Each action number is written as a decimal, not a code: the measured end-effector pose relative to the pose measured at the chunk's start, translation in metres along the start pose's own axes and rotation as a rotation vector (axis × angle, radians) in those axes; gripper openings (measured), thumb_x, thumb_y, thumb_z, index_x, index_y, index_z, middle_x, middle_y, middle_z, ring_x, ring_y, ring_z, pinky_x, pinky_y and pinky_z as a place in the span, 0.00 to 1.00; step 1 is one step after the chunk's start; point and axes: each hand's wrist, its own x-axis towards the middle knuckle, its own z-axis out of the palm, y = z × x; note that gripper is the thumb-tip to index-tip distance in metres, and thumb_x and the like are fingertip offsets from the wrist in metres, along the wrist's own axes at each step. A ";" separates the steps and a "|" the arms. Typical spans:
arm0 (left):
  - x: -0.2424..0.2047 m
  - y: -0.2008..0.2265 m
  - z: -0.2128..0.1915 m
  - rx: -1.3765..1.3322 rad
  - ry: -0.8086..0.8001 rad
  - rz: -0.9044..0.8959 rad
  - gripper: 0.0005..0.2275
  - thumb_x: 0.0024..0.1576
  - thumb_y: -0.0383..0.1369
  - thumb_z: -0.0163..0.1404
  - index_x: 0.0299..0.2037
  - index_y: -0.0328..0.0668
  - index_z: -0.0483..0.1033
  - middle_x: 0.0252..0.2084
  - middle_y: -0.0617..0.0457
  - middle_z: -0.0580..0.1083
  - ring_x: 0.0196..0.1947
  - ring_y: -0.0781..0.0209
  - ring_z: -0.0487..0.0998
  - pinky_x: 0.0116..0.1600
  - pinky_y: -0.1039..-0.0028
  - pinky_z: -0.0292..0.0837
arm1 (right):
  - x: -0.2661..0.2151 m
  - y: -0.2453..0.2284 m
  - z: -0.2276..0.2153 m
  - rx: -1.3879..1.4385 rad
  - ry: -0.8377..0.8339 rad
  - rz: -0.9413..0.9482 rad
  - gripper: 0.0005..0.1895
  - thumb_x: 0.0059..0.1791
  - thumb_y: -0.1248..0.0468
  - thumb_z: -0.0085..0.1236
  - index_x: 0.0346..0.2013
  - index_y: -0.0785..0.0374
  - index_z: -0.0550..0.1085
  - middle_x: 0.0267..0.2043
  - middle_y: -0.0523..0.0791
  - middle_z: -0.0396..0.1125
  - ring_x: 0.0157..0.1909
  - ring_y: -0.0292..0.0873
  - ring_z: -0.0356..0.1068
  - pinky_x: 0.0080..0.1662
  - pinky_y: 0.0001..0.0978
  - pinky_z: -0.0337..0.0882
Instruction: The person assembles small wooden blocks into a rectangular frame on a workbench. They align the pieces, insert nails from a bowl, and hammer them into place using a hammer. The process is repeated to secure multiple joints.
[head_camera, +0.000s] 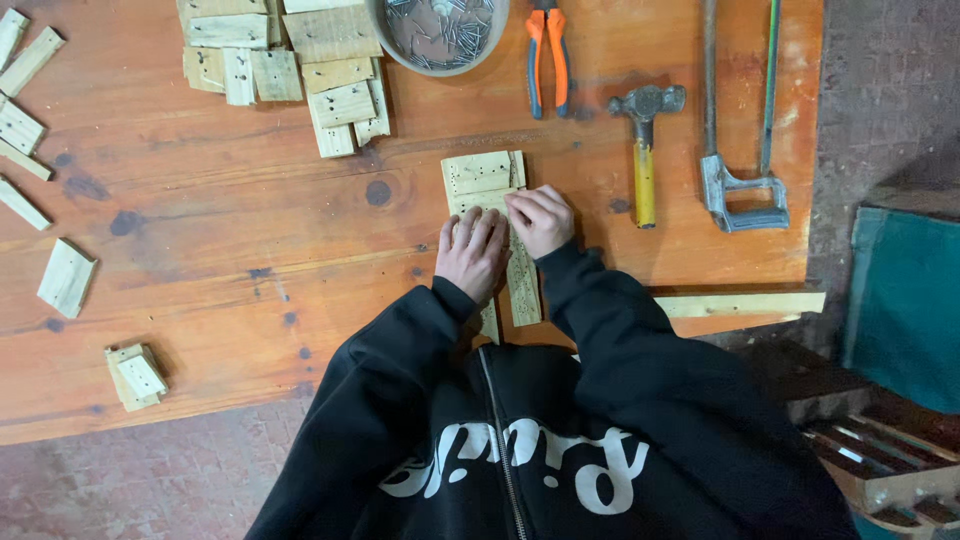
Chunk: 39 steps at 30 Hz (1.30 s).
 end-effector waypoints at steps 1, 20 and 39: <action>-0.001 0.000 0.002 0.004 0.002 0.000 0.22 0.51 0.38 0.62 0.55 0.39 0.76 0.56 0.45 0.70 0.63 0.43 0.69 0.64 0.48 0.61 | -0.003 0.002 0.004 -0.026 0.029 -0.010 0.06 0.46 0.73 0.65 0.35 0.60 0.81 0.35 0.46 0.75 0.33 0.51 0.73 0.36 0.41 0.75; -0.008 -0.001 0.013 0.009 0.026 -0.012 0.22 0.52 0.40 0.62 0.55 0.41 0.76 0.57 0.46 0.71 0.65 0.44 0.69 0.66 0.50 0.62 | -0.001 -0.014 0.008 -0.074 0.199 -0.030 0.06 0.44 0.75 0.66 0.29 0.61 0.79 0.34 0.45 0.74 0.33 0.50 0.74 0.35 0.39 0.76; 0.000 -0.010 0.016 0.071 -0.002 0.079 0.26 0.41 0.45 0.62 0.51 0.48 0.78 0.53 0.50 0.71 0.59 0.50 0.71 0.61 0.53 0.64 | -0.043 -0.024 -0.011 -0.130 0.253 0.258 0.09 0.47 0.68 0.64 0.43 0.58 0.80 0.40 0.47 0.75 0.40 0.53 0.76 0.41 0.43 0.76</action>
